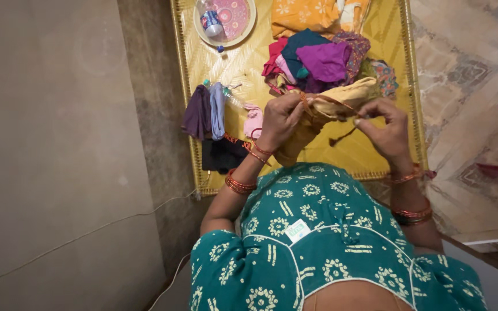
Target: The person folds clothing items on a mat and puts them into a closet, tying some items with strings.
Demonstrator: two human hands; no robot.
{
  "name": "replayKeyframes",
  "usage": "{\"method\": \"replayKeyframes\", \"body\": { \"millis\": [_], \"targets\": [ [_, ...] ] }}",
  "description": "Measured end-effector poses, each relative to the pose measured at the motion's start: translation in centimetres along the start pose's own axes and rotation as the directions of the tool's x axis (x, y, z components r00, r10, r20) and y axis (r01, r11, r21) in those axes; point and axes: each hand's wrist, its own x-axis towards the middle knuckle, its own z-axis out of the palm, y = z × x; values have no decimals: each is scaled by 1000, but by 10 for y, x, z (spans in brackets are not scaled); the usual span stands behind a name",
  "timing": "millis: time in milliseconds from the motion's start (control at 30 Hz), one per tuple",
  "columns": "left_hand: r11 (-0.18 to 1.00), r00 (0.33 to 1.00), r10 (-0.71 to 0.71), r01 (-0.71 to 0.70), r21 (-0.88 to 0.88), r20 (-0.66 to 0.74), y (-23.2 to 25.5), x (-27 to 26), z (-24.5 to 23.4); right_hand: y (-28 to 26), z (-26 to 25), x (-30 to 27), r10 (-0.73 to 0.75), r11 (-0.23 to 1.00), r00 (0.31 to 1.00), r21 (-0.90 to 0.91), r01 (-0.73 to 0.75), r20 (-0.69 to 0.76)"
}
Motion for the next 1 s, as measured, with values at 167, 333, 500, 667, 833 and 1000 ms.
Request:
{"method": "replayKeyframes", "body": {
  "millis": [167,333,500,667,833,1000],
  "targets": [
    [1000,1000,-1,1,-25,24,3,-8,4,-2,-37,-13,226,799,960,533,-280,165],
    [998,993,66,-65,-8,102,5,-8,8,-55,-77,-10,113,903,945,365,-227,307],
    [982,968,109,-70,-175,225,10,-9,12,-100,-81,44,58,965,930,219,-145,362],
    [963,930,30,71,-261,366,8,-13,12,-34,-34,124,-35,990,935,140,-16,353],
    [919,986,-44,102,-381,158,9,-4,9,97,10,104,113,976,780,78,-202,615],
    [758,982,-184,167,-630,40,-13,9,-1,161,35,18,-119,981,930,183,58,348]
  ]
}}
